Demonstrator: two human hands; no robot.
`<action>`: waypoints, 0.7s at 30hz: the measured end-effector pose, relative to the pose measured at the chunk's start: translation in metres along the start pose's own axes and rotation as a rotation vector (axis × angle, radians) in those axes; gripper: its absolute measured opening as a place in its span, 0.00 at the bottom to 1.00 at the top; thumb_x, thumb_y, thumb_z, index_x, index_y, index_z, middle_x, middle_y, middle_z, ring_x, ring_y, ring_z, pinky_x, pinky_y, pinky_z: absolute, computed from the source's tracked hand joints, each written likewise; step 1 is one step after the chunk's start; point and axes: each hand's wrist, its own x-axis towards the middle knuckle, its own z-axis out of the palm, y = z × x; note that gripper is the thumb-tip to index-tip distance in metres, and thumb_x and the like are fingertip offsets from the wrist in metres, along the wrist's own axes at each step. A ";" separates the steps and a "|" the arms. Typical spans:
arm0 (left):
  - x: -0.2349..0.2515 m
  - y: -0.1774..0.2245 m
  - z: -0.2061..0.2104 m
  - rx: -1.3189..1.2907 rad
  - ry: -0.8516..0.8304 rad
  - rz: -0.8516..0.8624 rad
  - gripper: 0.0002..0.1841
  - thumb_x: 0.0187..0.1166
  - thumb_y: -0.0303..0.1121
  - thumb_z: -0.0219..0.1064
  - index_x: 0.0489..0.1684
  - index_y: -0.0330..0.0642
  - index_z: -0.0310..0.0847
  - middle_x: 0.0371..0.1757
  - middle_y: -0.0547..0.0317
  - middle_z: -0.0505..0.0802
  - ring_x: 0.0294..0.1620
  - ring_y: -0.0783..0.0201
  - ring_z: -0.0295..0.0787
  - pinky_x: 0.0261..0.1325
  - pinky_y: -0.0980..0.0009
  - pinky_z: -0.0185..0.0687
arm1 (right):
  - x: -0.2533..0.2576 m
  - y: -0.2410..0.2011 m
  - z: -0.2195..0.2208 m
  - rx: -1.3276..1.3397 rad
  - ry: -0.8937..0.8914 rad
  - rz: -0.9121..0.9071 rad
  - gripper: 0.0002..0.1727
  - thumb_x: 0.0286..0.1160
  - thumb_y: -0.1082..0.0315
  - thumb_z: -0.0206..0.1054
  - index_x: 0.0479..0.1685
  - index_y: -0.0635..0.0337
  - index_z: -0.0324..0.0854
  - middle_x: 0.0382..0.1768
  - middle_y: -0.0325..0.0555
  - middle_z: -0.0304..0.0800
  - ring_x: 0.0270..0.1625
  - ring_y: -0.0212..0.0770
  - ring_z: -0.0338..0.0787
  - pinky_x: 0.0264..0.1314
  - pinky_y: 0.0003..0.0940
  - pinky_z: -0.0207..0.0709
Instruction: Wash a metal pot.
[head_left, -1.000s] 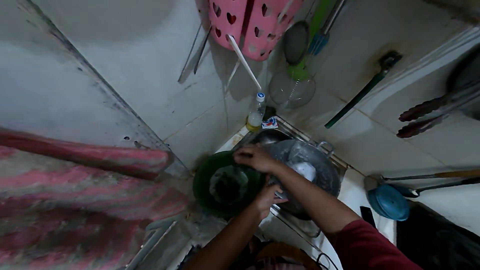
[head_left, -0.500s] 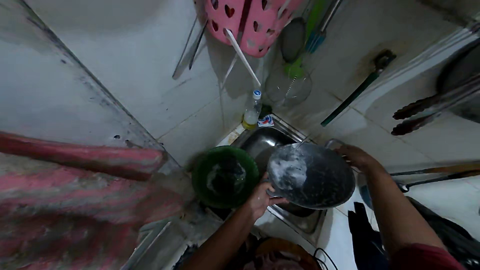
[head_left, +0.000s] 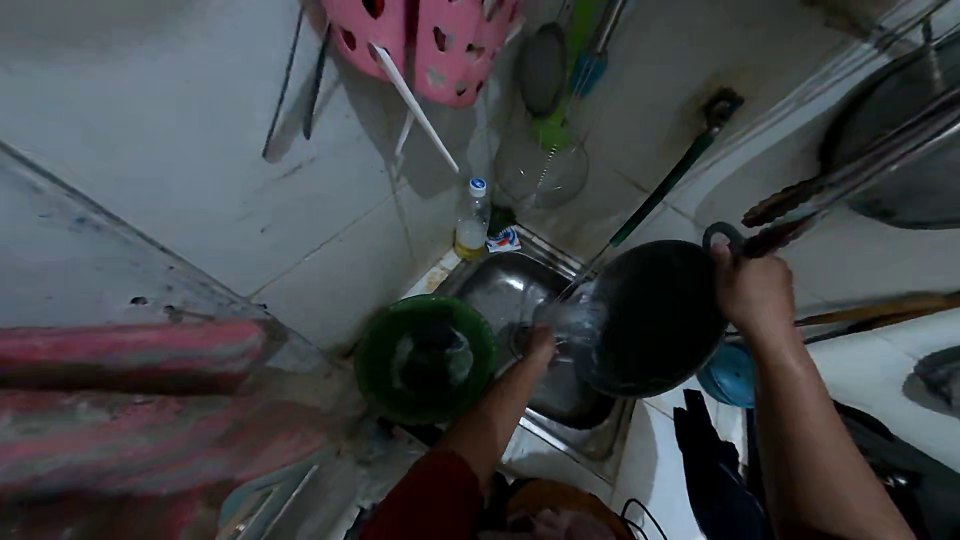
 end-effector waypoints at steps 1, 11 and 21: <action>0.008 0.008 0.003 0.145 -0.016 0.034 0.23 0.95 0.38 0.48 0.80 0.32 0.67 0.69 0.35 0.83 0.62 0.49 0.84 0.66 0.55 0.80 | -0.005 0.000 0.000 -0.003 0.023 0.003 0.31 0.95 0.50 0.48 0.59 0.76 0.79 0.46 0.79 0.86 0.54 0.80 0.87 0.55 0.76 0.75; 0.025 0.069 -0.055 0.782 0.083 0.258 0.27 0.96 0.48 0.41 0.72 0.37 0.79 0.67 0.33 0.86 0.72 0.35 0.81 0.71 0.33 0.71 | -0.023 0.081 0.069 0.526 0.127 0.385 0.28 0.96 0.54 0.48 0.68 0.76 0.76 0.57 0.69 0.85 0.59 0.55 0.85 0.67 0.52 0.75; -0.002 0.089 -0.088 0.070 -0.176 -0.065 0.26 0.90 0.43 0.53 0.85 0.46 0.64 0.73 0.36 0.78 0.62 0.41 0.82 0.59 0.44 0.81 | -0.037 0.111 0.174 1.242 -0.067 0.598 0.18 0.96 0.57 0.47 0.50 0.63 0.73 0.25 0.36 0.78 0.20 0.27 0.77 0.26 0.25 0.77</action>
